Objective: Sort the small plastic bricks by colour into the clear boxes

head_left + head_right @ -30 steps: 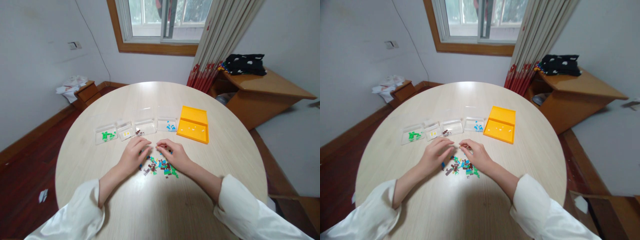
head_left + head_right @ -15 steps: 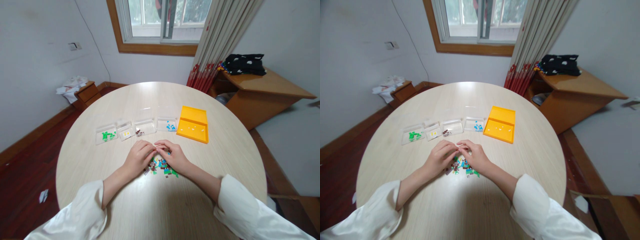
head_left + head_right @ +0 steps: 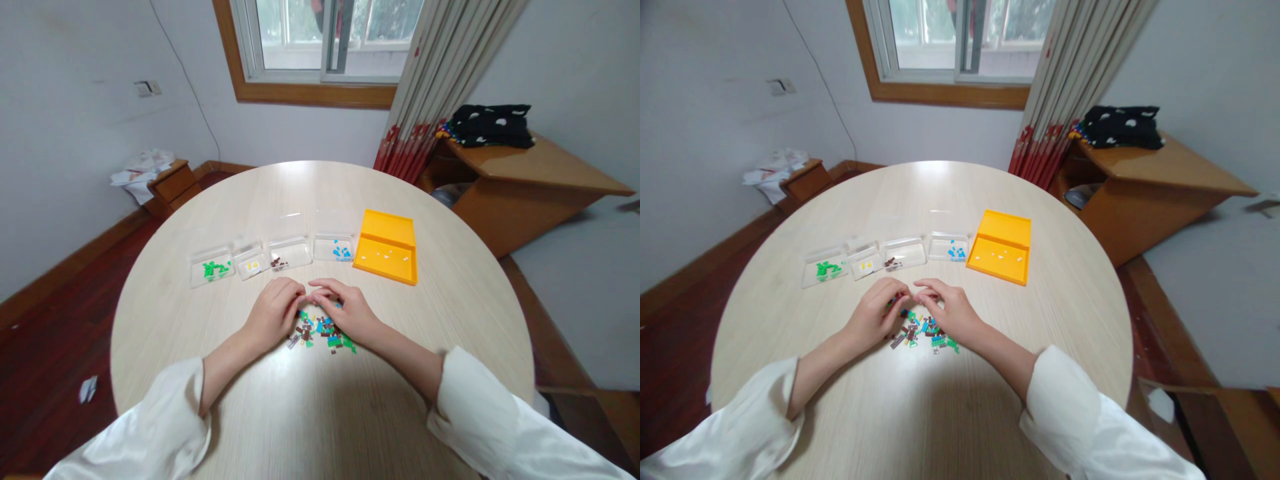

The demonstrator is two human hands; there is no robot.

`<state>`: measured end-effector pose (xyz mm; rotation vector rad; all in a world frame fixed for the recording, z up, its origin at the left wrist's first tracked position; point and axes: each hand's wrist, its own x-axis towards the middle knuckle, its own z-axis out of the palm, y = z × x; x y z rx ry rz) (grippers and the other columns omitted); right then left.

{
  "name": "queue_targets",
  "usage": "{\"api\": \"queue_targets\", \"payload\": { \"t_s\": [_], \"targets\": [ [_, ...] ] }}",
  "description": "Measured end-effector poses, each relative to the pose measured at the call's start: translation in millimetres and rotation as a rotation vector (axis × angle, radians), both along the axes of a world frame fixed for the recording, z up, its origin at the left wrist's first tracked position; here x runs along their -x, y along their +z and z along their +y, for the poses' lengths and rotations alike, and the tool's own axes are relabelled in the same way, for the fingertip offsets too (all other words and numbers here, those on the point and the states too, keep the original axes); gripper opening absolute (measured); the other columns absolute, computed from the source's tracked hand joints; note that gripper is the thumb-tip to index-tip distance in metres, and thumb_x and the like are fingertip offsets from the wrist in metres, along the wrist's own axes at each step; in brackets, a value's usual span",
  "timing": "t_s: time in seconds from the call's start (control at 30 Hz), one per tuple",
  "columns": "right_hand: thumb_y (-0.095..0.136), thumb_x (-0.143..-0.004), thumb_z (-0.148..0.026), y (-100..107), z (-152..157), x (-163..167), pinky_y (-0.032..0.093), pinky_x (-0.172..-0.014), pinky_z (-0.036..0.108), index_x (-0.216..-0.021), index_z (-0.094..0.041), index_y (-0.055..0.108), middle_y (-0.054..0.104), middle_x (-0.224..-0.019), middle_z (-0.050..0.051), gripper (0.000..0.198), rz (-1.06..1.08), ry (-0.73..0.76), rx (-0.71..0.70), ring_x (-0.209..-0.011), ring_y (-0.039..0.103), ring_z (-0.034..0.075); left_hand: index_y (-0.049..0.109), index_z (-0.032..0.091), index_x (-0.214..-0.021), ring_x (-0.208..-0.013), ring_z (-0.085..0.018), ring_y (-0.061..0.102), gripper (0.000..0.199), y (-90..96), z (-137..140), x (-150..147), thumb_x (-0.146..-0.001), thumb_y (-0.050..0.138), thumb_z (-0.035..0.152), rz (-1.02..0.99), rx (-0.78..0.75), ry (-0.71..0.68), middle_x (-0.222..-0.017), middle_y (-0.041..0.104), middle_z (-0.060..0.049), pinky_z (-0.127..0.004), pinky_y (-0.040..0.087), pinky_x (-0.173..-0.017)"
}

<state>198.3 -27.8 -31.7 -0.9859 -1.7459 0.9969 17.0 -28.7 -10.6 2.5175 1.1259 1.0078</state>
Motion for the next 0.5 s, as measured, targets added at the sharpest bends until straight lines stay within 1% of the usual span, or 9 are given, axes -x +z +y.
{"api": "queue_targets", "payload": {
  "t_s": [0.07,0.13,0.27,0.37,0.43,0.5],
  "targets": [
    [0.054,-0.086,-0.022,-0.6,0.1,-0.4,0.057,-0.081,0.031,-0.108,-0.019,0.061,0.074,-0.086,0.005,0.024,-0.004,0.001,-0.001,-0.081,0.071,0.015,0.056,0.018,-0.083,-0.075,-0.018,0.054,0.018,0.7,1.6,3.2,-0.091,0.039,0.019,0.021,-0.002,0.032,-0.077,0.061,-0.006,-0.031,0.045,-0.068],
    [0.054,-0.086,-0.023,-0.7,0.1,-1.0,0.057,-0.08,0.031,-0.108,-0.018,0.061,0.074,-0.085,0.006,0.024,-0.006,0.002,-0.009,-0.08,0.071,0.015,0.055,0.018,-0.082,-0.074,-0.018,0.054,0.017,1.0,6.0,10.0,-0.09,0.04,0.02,0.02,-0.018,0.106,-0.077,0.061,-0.006,-0.031,0.044,-0.068],
    [0.053,-0.086,-0.024,0.0,0.2,-2.2,0.057,-0.079,0.031,-0.109,-0.018,0.061,0.074,-0.084,0.006,0.024,-0.007,-0.002,-0.019,-0.08,0.071,0.014,0.054,0.019,-0.079,-0.071,-0.018,0.053,0.012,1.8,22.6,35.0,-0.086,0.044,0.021,-0.041,-0.069,0.392,-0.075,0.059,-0.004,-0.031,0.041,-0.067],
    [0.053,-0.086,-0.025,1.0,0.5,-2.6,0.057,-0.08,0.03,-0.108,-0.018,0.062,0.074,-0.083,0.005,0.024,-0.006,0.005,-0.024,-0.08,0.071,0.014,0.055,0.019,-0.075,-0.068,-0.019,0.052,0.012,2.3,35.1,56.3,-0.083,0.047,0.024,-0.053,-0.079,0.547,-0.07,0.058,-0.002,-0.031,0.039,-0.065],
    [0.053,-0.086,-0.025,1.3,0.9,-2.7,0.057,-0.08,0.03,-0.108,-0.017,0.062,0.074,-0.083,0.005,0.025,-0.006,0.009,-0.029,-0.079,0.071,0.014,0.057,0.019,-0.075,-0.069,-0.019,0.053,0.012,2.4,40.3,66.7,-0.081,0.049,0.025,-0.072,-0.083,0.602,-0.071,0.059,-0.003,-0.032,0.039,-0.065],
    [0.053,-0.086,-0.025,1.1,1.2,-2.9,0.057,-0.08,0.03,-0.108,-0.017,0.062,0.074,-0.082,0.005,0.025,-0.008,0.009,-0.034,-0.079,0.071,0.014,0.059,0.019,-0.074,-0.069,-0.019,0.054,0.012,2.7,42.7,72.8,-0.08,0.051,0.027,-0.092,-0.087,0.625,-0.072,0.061,-0.003,-0.032,0.04,-0.066]
  ]
}}
